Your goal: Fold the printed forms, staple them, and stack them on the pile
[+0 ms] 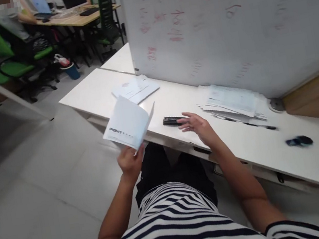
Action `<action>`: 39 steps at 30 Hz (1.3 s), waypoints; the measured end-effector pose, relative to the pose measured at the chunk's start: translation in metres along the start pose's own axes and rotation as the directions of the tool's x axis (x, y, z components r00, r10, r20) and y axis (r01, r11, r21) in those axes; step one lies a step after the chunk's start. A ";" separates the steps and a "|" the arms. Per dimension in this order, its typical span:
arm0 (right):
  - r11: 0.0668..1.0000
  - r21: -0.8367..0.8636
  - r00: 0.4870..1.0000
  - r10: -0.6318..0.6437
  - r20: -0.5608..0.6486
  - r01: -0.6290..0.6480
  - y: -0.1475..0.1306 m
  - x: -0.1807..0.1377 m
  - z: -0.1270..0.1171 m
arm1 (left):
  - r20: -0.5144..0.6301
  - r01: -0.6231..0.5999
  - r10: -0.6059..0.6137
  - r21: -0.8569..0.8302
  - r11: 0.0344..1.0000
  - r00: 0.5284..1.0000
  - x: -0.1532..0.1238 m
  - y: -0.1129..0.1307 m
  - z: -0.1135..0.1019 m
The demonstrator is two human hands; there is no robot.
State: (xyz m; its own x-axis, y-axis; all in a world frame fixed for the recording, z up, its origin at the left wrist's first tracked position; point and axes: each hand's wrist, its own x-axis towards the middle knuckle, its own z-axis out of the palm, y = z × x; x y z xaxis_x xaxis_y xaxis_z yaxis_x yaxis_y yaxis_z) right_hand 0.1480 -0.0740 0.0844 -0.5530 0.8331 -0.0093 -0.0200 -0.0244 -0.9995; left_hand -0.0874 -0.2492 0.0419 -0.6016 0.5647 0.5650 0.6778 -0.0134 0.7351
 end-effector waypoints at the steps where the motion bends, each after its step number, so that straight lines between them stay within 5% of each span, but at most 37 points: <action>1: 0.992 0.126 0.999 0.034 -0.023 -0.031 -0.004 -0.026 -0.011 | 0.118 -0.091 0.095 -0.044 0.995 0.988 0.004 0.012 0.019; 3: 0.947 0.316 0.987 0.103 -0.119 -0.061 -0.005 -0.073 -0.032 | 0.362 -0.222 0.268 -0.165 0.961 0.893 0.006 0.037 0.062; 6: 0.888 0.460 0.924 0.191 -0.333 -0.018 0.010 -0.127 -0.057 | 0.622 -0.287 0.467 -0.372 0.883 0.629 -0.012 0.067 0.126; 9: 0.858 0.512 0.791 0.291 -0.538 0.033 0.039 -0.160 -0.071 | 0.693 -0.314 0.614 -0.528 0.789 0.377 -0.040 0.080 0.171; 12: 0.860 0.504 0.636 0.348 -0.689 0.076 0.065 -0.174 -0.080 | 0.679 -0.363 0.694 -0.601 0.712 0.239 -0.060 0.080 0.188; 14: 0.861 0.501 0.607 0.355 -0.711 0.082 0.078 -0.176 -0.081 | 0.680 -0.375 0.702 -0.607 0.701 0.212 -0.066 0.078 0.187; 18: 0.831 0.557 0.685 0.413 -0.600 -0.014 0.094 -0.173 -0.077 | 0.720 -0.415 0.666 -0.555 0.721 0.195 -0.063 0.073 0.172; 22: 0.813 0.570 0.740 0.455 -0.496 -0.119 0.108 -0.170 -0.069 | 0.765 -0.457 0.601 -0.460 0.761 0.232 -0.055 0.052 0.150; 24: 0.827 0.547 0.724 0.454 -0.519 -0.127 0.113 -0.171 -0.068 | 0.781 -0.438 0.530 -0.370 0.819 0.330 -0.053 0.039 0.138; 26: 0.849 0.510 0.690 0.453 -0.564 -0.140 0.118 -0.175 -0.070 | 0.767 -0.313 0.359 -0.217 0.925 0.531 -0.052 0.030 0.128; 28: 0.862 0.475 0.672 0.459 -0.581 -0.179 0.121 -0.179 -0.074 | 0.712 -0.049 0.105 -0.100 0.994 0.694 -0.051 0.026 0.121; 29: 0.864 0.460 0.667 0.466 -0.581 -0.202 0.122 -0.181 -0.077 | 0.695 0.106 -0.017 -0.085 0.991 0.719 -0.051 0.027 0.118; 32: 0.865 0.429 0.652 0.485 -0.583 -0.260 0.123 -0.183 -0.083 | 0.726 0.474 -0.247 -0.123 0.872 0.642 -0.048 0.034 0.116; 35: 0.865 0.418 0.654 0.489 -0.578 -0.277 0.121 -0.182 -0.083 | 0.766 0.642 -0.353 -0.100 0.760 0.537 -0.045 0.041 0.117; 39: 0.854 0.446 0.661 0.499 -0.560 -0.266 0.118 -0.178 -0.072 | 0.912 0.747 -0.292 -0.022 0.664 0.286 -0.048 0.043 0.118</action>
State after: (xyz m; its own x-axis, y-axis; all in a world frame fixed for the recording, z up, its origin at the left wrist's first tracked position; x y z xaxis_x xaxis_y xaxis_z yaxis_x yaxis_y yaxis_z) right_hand 0.3034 -0.1853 -0.0339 0.0909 0.8485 -0.5213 -0.2420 -0.4890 -0.8381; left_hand 0.0208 -0.1796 0.0023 0.0151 0.9186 -0.3950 -0.0082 0.3951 0.9186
